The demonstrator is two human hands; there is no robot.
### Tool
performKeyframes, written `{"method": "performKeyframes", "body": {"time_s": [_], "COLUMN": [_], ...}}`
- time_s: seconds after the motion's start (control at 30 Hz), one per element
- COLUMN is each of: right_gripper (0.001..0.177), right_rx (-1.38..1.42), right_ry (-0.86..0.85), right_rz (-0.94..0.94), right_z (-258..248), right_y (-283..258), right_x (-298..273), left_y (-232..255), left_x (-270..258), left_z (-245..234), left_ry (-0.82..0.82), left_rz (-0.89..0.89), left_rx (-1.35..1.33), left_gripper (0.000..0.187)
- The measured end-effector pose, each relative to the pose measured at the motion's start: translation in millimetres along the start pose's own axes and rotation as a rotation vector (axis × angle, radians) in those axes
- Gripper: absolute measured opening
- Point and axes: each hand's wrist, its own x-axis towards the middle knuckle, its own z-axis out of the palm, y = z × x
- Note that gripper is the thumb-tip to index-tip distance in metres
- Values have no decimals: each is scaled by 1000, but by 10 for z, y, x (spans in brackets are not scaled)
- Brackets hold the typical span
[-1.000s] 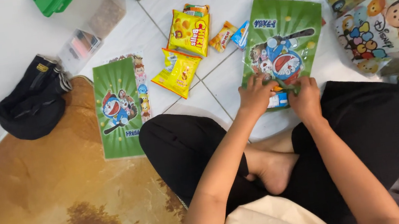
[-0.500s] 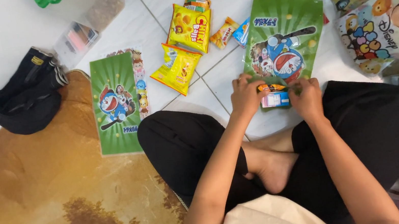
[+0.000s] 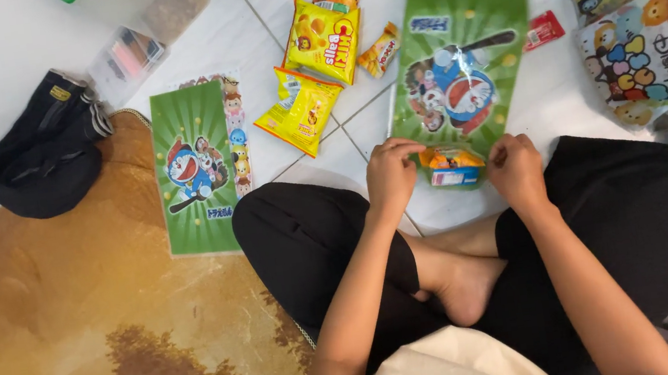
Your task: Packing various snack packets and stickers into decorative gift bags on the floor.
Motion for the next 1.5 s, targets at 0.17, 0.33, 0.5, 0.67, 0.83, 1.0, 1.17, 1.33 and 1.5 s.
{"method": "performKeyframes", "body": {"time_s": [0.17,0.33,0.5,0.67,0.83,1.0,1.17,1.33,1.5], "right_gripper": [16,14,25,16,10,36,50,70,32], "right_rx": [94,81,-389,-199,-5,364,-205,-512,-1015], "right_ry": [-185,-223,-113,-132,-173,-338,-18,38,229], "right_rz": [0,24,-168,-135,-47,102,-125,49,-558], "right_z": [198,164,76,488,310,-86,284,86,31], "right_y": [-172,-516,-1344,-1135,-1139,-1398,-458,-510,37], "right_x": [-34,82,-67,294,472,668,1462,1573,1583], "left_y": [-52,-148,-213,-537,-330,-155,-229,-265,-394], "left_x": [-87,-109,-85,43,-86,-146,-120,-50,-52], "left_z": [-247,-749,-1032,-1009,-1129,-1238,-1214,-1189,-1121], "left_ry": [-26,-123,-186,-105,-45,-101,-103,-85,-62], "left_rz": [-75,-111,-152,-88,-86,-208,-229,-239,-131], "left_rx": [-46,0,-29,-15,21,103,70,47,51], "left_gripper": [33,36,42,40,36,40,42,42,42]}}
